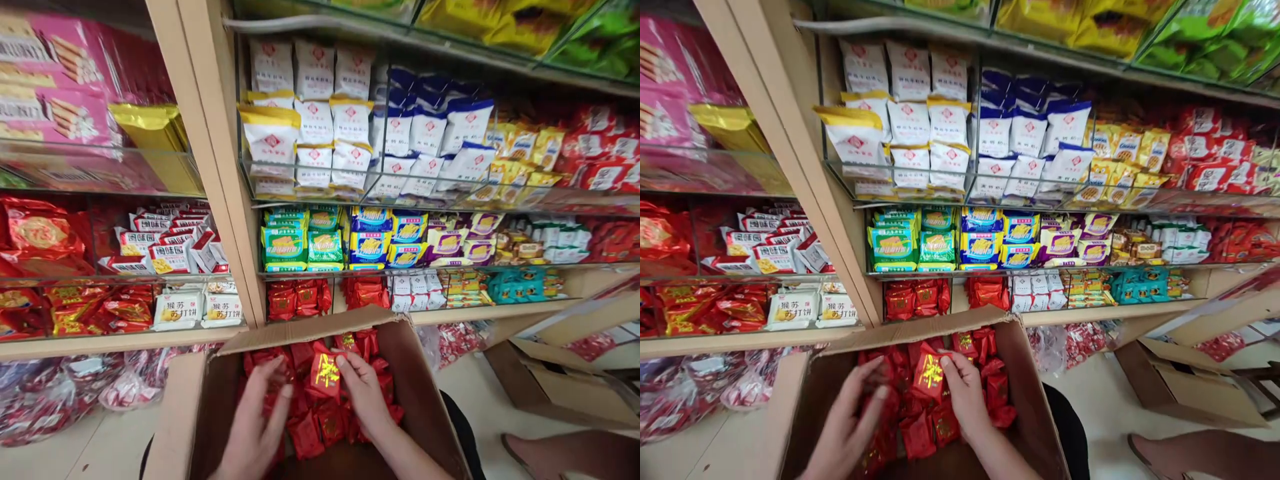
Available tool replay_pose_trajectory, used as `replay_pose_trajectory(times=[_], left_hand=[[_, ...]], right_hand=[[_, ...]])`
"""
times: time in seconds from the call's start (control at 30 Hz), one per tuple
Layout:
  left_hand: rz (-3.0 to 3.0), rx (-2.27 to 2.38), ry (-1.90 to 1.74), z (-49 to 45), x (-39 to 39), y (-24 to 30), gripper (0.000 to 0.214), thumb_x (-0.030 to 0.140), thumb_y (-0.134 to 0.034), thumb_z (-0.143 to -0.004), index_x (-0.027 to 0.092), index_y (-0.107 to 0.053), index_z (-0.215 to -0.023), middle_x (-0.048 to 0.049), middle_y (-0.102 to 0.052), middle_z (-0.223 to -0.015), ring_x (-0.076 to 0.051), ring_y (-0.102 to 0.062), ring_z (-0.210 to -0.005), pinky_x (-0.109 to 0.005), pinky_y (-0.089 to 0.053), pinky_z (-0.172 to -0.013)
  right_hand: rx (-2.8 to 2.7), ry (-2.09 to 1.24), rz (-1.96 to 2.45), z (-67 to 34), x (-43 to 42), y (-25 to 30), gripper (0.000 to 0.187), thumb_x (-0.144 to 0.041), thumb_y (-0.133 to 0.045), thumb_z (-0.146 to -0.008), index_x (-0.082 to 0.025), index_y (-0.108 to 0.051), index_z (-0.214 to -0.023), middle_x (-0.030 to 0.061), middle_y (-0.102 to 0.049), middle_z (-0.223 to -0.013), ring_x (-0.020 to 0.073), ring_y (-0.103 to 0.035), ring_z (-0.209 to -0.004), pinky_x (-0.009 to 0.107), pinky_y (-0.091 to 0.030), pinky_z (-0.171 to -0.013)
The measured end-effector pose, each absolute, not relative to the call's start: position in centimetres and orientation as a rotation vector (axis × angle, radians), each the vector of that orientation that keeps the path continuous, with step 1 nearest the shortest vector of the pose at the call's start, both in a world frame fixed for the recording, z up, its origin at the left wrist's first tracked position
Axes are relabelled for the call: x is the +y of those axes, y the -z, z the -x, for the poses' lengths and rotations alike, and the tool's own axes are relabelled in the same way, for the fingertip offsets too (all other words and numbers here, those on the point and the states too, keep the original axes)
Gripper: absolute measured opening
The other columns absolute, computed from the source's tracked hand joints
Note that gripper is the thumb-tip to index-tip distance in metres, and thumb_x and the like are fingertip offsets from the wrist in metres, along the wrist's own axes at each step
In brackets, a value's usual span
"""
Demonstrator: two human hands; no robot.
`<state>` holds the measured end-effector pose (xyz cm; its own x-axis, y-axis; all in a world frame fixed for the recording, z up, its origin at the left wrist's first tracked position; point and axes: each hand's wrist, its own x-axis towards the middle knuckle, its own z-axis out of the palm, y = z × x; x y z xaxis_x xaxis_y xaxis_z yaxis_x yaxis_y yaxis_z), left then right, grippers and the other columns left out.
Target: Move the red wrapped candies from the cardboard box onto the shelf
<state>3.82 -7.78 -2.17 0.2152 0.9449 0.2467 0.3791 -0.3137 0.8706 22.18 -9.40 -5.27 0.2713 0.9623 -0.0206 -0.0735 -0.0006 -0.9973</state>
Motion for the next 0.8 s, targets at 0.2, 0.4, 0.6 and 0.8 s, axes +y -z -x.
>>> replay_pose_trajectory(times=[0.2, 0.4, 0.6, 0.8], left_hand=[[-1.103, 0.973, -0.700, -8.8, -11.3, 3.9, 0.046, 0.043, -0.043, -0.077, 0.015, -0.035, -0.113, 0.0001, -0.058, -0.060, -0.011, -0.053, -0.051, -0.023, -0.043, -0.050], [-1.002, 0.977, -0.692, -7.7, -11.1, 4.2, 0.036, 0.037, -0.057, -0.070, 0.017, -0.048, -0.099, 0.0013, -0.057, -0.070, -0.009, -0.052, -0.057, -0.023, -0.044, -0.058], [-0.953, 0.911, -0.731, -6.4, -11.3, 3.5, 0.030, 0.031, -0.064, -0.065, 0.019, -0.058, -0.091, -0.0023, -0.063, -0.090, -0.015, -0.055, -0.084, -0.025, -0.042, -0.078], [-0.633, 0.985, -0.920, -7.3, -11.0, 3.0, 0.031, 0.035, -0.068, -0.059, 0.019, -0.058, -0.084, -0.0003, -0.063, -0.072, -0.011, -0.055, -0.059, -0.024, -0.045, -0.060]], right_hand=[[-0.467, -1.276, 1.082, -20.0, -11.4, 3.4, 0.024, -0.039, -0.060, -0.068, -0.018, -0.058, -0.080, -0.0008, -0.061, -0.066, 0.0123, -0.053, -0.058, 0.023, -0.040, -0.055], [-0.553, -1.358, 1.137, -20.9, -11.5, 4.1, 0.022, -0.036, -0.061, -0.068, -0.016, -0.054, -0.062, -0.0049, -0.051, -0.054, 0.0077, -0.042, -0.051, 0.020, -0.034, -0.051], [-0.569, -1.413, 1.112, -20.6, -12.3, 3.9, 0.023, -0.036, -0.058, -0.071, -0.017, -0.052, -0.061, -0.0051, -0.050, -0.056, 0.0081, -0.044, -0.054, 0.020, -0.037, -0.055], [-0.952, -1.060, 1.212, -19.1, -13.5, 2.7, 0.047, -0.033, -0.056, -0.073, -0.026, -0.037, -0.116, 0.0040, -0.060, -0.098, 0.0169, -0.057, -0.083, 0.028, -0.046, -0.072]])
